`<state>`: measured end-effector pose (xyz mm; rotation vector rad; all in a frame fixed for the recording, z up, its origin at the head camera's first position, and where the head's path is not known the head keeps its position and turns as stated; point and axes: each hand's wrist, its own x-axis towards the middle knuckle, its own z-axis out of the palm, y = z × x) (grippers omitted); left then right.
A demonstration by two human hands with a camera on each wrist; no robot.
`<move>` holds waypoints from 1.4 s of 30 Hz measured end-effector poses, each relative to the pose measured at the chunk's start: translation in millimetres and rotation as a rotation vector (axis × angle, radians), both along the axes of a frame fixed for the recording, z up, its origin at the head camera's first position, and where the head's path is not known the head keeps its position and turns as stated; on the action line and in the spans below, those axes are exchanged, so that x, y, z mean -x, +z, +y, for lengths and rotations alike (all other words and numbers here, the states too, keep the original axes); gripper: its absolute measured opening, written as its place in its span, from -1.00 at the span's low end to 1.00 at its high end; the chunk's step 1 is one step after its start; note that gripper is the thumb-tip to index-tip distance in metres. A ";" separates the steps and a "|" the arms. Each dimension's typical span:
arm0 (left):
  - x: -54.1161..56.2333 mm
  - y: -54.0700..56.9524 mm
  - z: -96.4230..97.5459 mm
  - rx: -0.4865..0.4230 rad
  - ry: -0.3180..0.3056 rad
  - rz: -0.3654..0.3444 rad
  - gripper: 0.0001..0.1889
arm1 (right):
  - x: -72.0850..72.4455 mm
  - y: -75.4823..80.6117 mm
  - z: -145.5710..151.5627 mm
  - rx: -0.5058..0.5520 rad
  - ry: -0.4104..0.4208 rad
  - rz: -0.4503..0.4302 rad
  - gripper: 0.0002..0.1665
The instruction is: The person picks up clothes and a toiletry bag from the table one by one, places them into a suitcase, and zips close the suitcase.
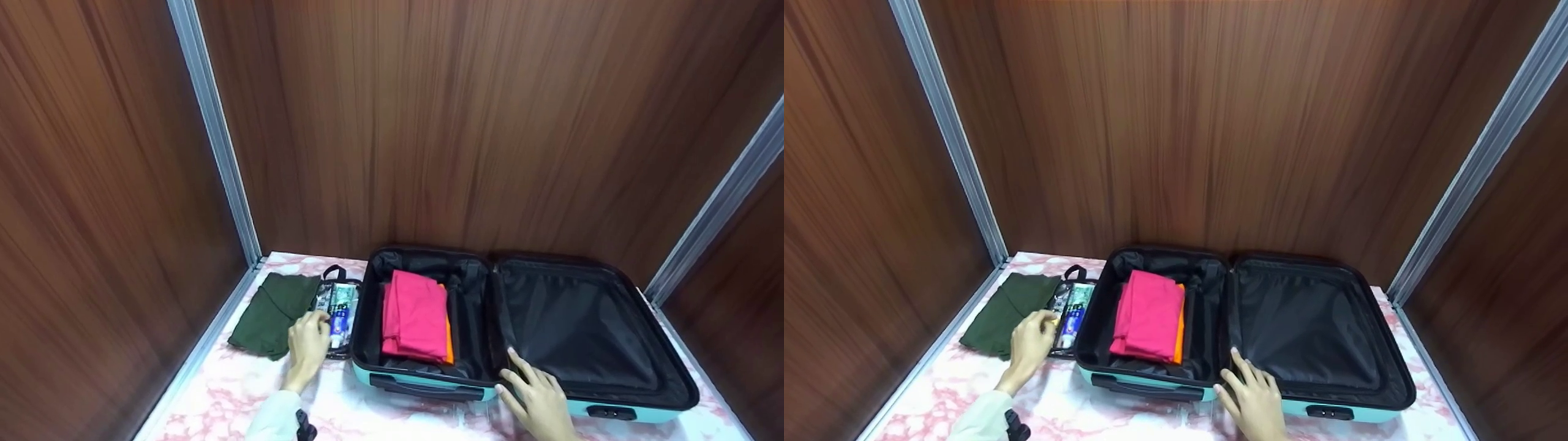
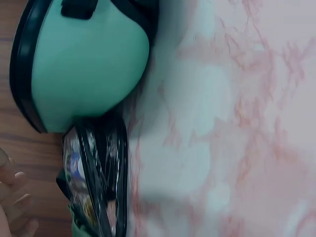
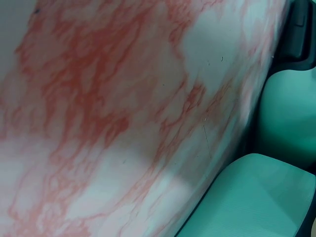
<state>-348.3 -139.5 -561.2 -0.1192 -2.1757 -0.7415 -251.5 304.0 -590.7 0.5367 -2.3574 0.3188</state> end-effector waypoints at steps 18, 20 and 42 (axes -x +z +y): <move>-7.6 -22.8 -77.3 -0.184 0.339 -0.477 -0.51 | -0.3 0.7 1.1 -0.008 -0.018 -0.014 -0.68; -9.2 -25.0 -83.1 -0.210 0.378 -0.522 -0.43 | -0.2 0.5 0.8 -0.010 -0.015 -0.019 -0.67; -4.8 -33.2 -101.4 -0.641 0.227 -0.468 -0.09 | -0.3 -2.3 1.2 -0.008 0.003 -0.008 -0.66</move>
